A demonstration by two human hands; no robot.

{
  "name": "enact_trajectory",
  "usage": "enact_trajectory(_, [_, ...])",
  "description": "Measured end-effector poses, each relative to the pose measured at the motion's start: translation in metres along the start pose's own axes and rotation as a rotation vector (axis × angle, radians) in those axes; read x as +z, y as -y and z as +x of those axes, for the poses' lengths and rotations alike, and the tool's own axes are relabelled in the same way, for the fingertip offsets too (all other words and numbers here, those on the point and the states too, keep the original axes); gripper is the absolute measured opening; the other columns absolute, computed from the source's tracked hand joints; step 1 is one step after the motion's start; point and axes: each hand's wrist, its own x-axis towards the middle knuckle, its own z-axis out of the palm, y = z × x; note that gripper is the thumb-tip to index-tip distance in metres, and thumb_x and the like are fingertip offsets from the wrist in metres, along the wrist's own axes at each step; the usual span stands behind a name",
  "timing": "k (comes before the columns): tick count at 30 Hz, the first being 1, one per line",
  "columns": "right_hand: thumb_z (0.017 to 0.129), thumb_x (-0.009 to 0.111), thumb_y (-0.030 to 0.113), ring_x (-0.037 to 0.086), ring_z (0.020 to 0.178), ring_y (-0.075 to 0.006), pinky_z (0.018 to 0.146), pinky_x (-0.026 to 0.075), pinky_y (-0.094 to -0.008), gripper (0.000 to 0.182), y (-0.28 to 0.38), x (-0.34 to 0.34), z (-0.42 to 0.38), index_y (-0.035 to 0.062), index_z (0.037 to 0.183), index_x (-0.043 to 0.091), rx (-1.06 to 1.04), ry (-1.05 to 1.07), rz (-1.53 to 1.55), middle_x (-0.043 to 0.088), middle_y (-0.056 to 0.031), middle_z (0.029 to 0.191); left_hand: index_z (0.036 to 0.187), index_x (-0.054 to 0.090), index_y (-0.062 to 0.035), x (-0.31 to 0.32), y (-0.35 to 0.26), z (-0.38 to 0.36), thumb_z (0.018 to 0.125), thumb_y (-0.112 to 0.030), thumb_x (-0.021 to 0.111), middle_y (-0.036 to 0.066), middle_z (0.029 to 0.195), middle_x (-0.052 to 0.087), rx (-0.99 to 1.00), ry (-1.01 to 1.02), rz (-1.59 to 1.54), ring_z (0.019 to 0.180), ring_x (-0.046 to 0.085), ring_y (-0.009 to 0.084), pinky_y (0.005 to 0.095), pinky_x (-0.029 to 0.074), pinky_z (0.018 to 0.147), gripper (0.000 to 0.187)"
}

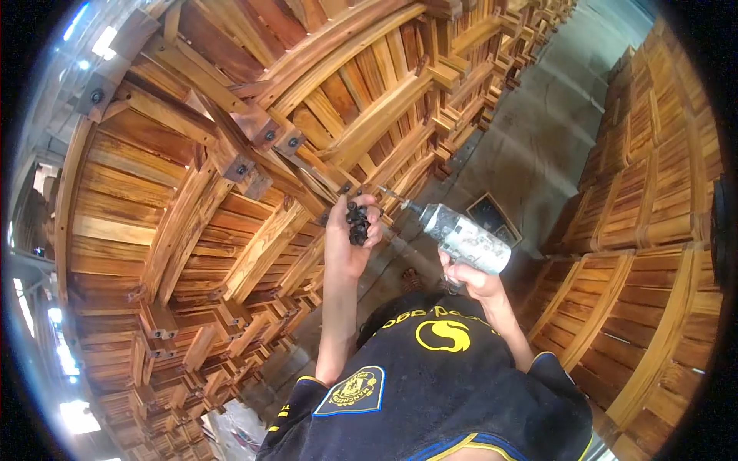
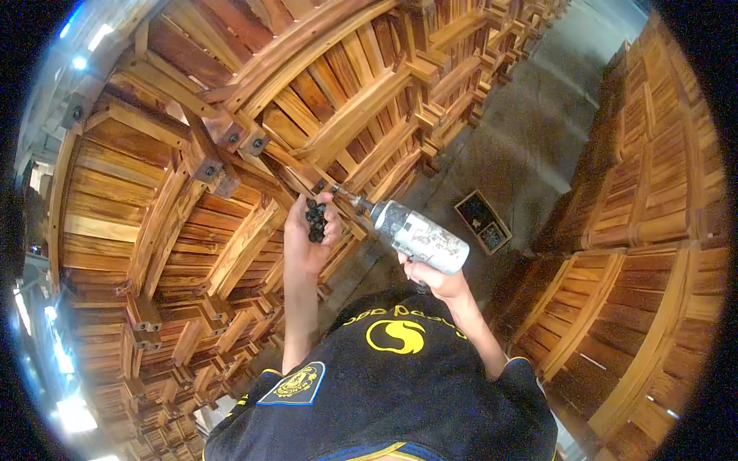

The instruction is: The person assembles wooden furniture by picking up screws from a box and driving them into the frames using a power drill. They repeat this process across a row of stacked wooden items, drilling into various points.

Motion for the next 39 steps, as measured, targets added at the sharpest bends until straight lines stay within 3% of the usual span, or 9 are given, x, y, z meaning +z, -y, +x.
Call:
enact_trajectory(2, [0.066, 0.058, -0.006, 0.048, 0.057, -0.0102, 0.051, 0.039, -0.0227, 0.036, -0.001, 0.002, 0.002, 0.0003, 0.102, 0.056, 0.005, -0.001, -0.087, 0.057, -0.0069, 0.083, 0.098, 0.055, -0.0028, 0.003, -0.004, -0.001, 0.099, -0.035, 0.038, 0.005, 0.069, 0.047, 0.018, -0.023, -0.013, 0.056, 0.044, 0.0139, 0.0239, 0.032, 0.043, 0.036])
enact_trajectory(4, [0.069, 0.059, -0.005, 0.055, 0.064, -0.0085, 0.054, 0.043, -0.0223, 0.031, -0.004, 0.000, 0.003, 0.0005, 0.099, 0.061, -0.017, 0.028, -0.101, 0.062, -0.0039, 0.083, 0.098, 0.054, -0.0025, 0.003, -0.006, -0.002, 0.099, -0.035, 0.037, 0.005, 0.069, 0.048, 0.035, -0.053, -0.020, 0.055, 0.043, 0.0142, 0.0241, 0.032, 0.043, 0.037])
enact_trajectory(12, [0.067, 0.064, -0.004, 0.063, 0.077, -0.0125, 0.071, 0.049, -0.0269, 0.031, 0.002, 0.003, 0.010, 0.0007, 0.098, 0.066, -0.054, 0.056, -0.236, 0.067, -0.0049, 0.086, 0.099, 0.052, -0.0026, -0.005, -0.011, 0.003, 0.097, -0.042, 0.042, 0.003, 0.065, 0.046, 0.088, 0.016, 0.096, 0.051, 0.040, 0.0109, 0.0204, 0.029, 0.042, 0.041])
enact_trajectory(21, [0.065, 0.065, 0.000, 0.064, 0.074, -0.0119, 0.071, 0.050, -0.0264, 0.030, 0.006, 0.006, 0.019, 0.0006, 0.095, 0.067, -0.089, 0.053, -0.339, 0.069, -0.0046, 0.081, 0.101, 0.057, 0.0040, 0.004, -0.020, 0.000, 0.097, -0.035, 0.045, 0.003, 0.064, 0.047, 0.065, 0.056, 0.259, 0.050, 0.042, 0.0084, 0.0190, 0.028, 0.041, 0.041])
enact_trajectory(24, [0.066, 0.064, 0.000, 0.065, 0.074, -0.0114, 0.070, 0.050, -0.0259, 0.031, 0.011, 0.013, 0.021, 0.0004, 0.096, 0.067, -0.111, 0.066, -0.309, 0.069, -0.0047, 0.081, 0.097, 0.059, 0.0020, 0.008, -0.023, 0.000, 0.096, -0.032, 0.049, 0.000, 0.058, 0.045, 0.022, 0.014, 0.260, 0.048, 0.041, 0.0088, 0.0199, 0.031, 0.042, 0.036])
enact_trajectory(31, [0.066, 0.063, 0.000, 0.063, 0.077, -0.0107, 0.073, 0.049, -0.0256, 0.033, 0.011, 0.018, 0.026, -0.0009, 0.099, 0.066, -0.117, 0.067, -0.381, 0.068, -0.0049, 0.084, 0.101, 0.057, 0.0019, 0.005, -0.023, 0.008, 0.095, -0.034, 0.050, -0.002, 0.061, 0.042, 0.000, -0.003, 0.227, 0.050, 0.039, 0.0075, 0.0194, 0.029, 0.043, 0.037])
enact_trajectory(39, [0.066, 0.065, 0.002, 0.065, 0.077, -0.0126, 0.073, 0.050, -0.0265, 0.025, 0.023, 0.041, 0.045, 0.0016, 0.091, 0.068, -0.157, 0.030, -0.438, 0.069, -0.0046, 0.083, 0.098, 0.056, 0.0020, 0.016, -0.051, 0.013, 0.095, -0.034, 0.052, -0.002, 0.062, 0.042, 0.083, 0.131, 0.201, 0.053, 0.042, 0.0072, 0.0184, 0.030, 0.042, 0.036])
